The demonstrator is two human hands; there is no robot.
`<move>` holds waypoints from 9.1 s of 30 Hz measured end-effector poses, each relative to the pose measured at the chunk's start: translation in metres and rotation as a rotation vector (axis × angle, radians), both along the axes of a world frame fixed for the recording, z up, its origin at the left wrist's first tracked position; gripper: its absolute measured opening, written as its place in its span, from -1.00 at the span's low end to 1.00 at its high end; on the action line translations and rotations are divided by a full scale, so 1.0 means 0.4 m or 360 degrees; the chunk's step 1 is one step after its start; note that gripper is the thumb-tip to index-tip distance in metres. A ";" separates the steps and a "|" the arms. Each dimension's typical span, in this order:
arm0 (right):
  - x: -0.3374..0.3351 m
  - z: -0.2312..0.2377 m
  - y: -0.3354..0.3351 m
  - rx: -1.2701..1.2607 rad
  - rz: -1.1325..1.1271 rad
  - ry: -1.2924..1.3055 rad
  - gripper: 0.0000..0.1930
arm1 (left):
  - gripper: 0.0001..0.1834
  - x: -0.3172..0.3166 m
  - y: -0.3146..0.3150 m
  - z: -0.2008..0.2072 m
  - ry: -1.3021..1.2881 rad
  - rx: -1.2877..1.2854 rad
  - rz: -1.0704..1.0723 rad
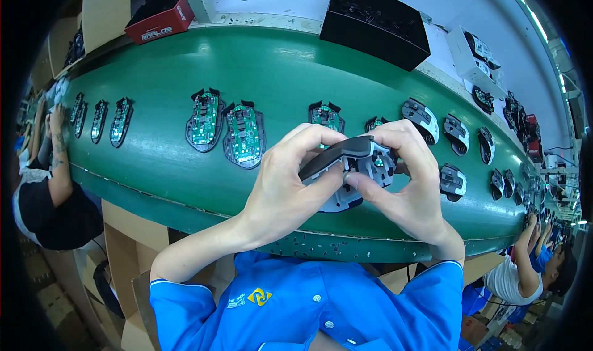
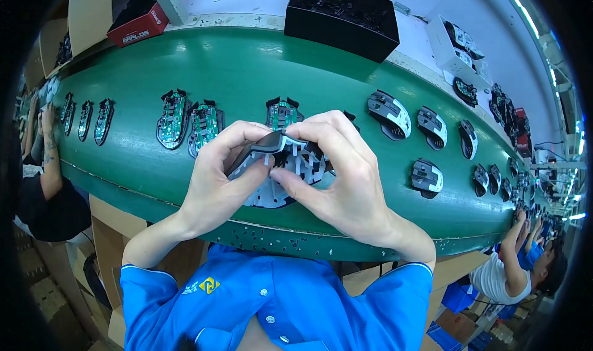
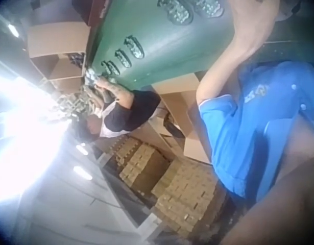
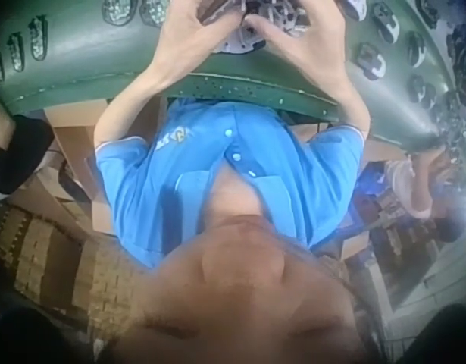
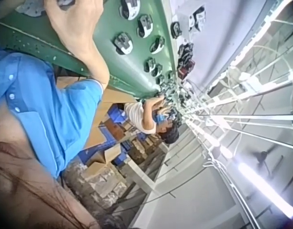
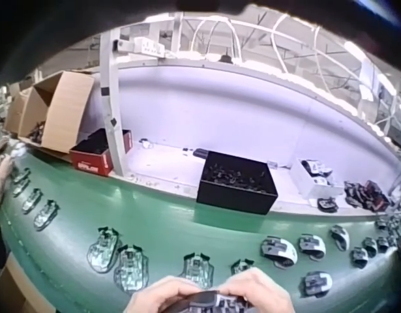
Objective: The person assembles computer mouse shells by taking small components from a box, inserting them into the inside of mouse shells by hand, attaching side panels to the shells, and placing the assembled mouse shells onto the conveyor belt.
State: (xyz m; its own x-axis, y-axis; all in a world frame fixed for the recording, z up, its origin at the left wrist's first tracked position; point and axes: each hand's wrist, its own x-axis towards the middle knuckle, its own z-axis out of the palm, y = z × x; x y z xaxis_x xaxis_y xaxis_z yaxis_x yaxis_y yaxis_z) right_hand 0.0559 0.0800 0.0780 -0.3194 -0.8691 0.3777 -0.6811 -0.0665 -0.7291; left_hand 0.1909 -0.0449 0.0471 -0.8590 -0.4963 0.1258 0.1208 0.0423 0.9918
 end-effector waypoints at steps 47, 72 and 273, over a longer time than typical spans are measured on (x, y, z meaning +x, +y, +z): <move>0.084 -0.120 -0.073 -0.0393 -0.0222 -0.0465 -0.31 | -0.45 0.028 -0.008 -0.056 0.0075 -0.0652 0.0341; -0.070 -0.164 0.271 0.1235 -0.0928 0.1189 -0.28 | -0.42 0.272 -0.205 -0.028 -0.0242 0.0201 0.0485; 0.137 -0.016 -0.180 -0.0115 0.0500 -0.1607 -0.82 | 0.14 0.288 -0.175 0.085 -0.0170 0.0132 -0.0099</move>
State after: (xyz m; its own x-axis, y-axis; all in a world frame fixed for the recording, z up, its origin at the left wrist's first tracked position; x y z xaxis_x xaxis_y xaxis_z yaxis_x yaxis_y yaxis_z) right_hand 0.1109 0.0078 0.0718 -0.2792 -0.9531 0.1167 0.2937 -0.2004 -0.9346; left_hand 0.3060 -0.1147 0.0810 -0.8948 -0.4464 -0.0070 0.0143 -0.0443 0.9989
